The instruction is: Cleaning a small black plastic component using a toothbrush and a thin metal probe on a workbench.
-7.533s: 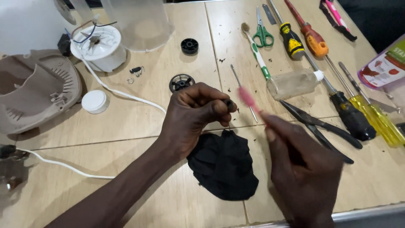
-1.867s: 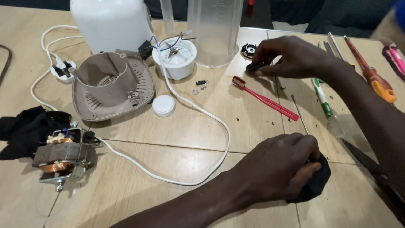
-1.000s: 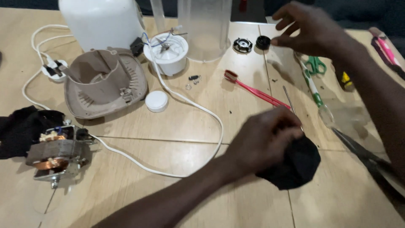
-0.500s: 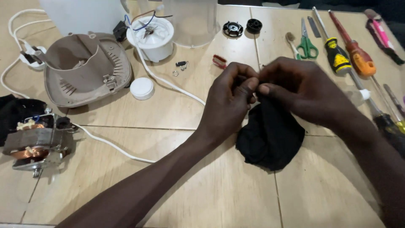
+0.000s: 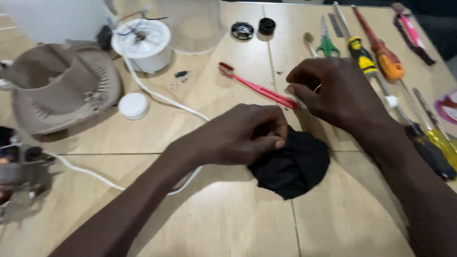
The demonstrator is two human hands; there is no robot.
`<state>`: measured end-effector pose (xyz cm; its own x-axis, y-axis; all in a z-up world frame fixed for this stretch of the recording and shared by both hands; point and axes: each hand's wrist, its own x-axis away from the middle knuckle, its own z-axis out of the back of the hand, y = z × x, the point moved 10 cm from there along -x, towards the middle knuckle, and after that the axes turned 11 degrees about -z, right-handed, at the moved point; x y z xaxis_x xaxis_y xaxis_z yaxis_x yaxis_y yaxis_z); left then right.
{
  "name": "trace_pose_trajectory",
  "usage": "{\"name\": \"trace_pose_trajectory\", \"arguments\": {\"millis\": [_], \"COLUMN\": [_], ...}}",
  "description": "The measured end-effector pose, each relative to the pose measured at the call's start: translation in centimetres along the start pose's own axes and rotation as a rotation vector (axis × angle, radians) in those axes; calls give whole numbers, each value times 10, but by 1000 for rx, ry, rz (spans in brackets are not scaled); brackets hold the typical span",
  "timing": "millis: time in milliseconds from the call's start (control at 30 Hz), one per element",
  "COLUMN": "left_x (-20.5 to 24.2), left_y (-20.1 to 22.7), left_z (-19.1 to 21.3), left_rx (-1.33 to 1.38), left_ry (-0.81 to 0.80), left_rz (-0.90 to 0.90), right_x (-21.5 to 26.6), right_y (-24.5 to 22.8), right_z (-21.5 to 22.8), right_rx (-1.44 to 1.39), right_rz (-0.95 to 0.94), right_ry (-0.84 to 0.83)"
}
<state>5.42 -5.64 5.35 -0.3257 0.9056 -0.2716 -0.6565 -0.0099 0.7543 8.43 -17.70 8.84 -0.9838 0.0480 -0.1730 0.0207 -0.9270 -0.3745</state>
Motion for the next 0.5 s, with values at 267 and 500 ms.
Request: {"name": "trace_pose_trajectory", "arguments": {"millis": [267,500], "left_x": [3,6], "left_y": [-13,-33], "left_z": [22,16], "left_rx": [55,390], "left_ry": [276,414], "left_rz": [46,99], "right_x": [23,19], "right_y": [17,29], "right_z": [-9,-24], "right_rx": [145,207], "right_rz": [-517,-532], "right_ry": [-282,-251]}}
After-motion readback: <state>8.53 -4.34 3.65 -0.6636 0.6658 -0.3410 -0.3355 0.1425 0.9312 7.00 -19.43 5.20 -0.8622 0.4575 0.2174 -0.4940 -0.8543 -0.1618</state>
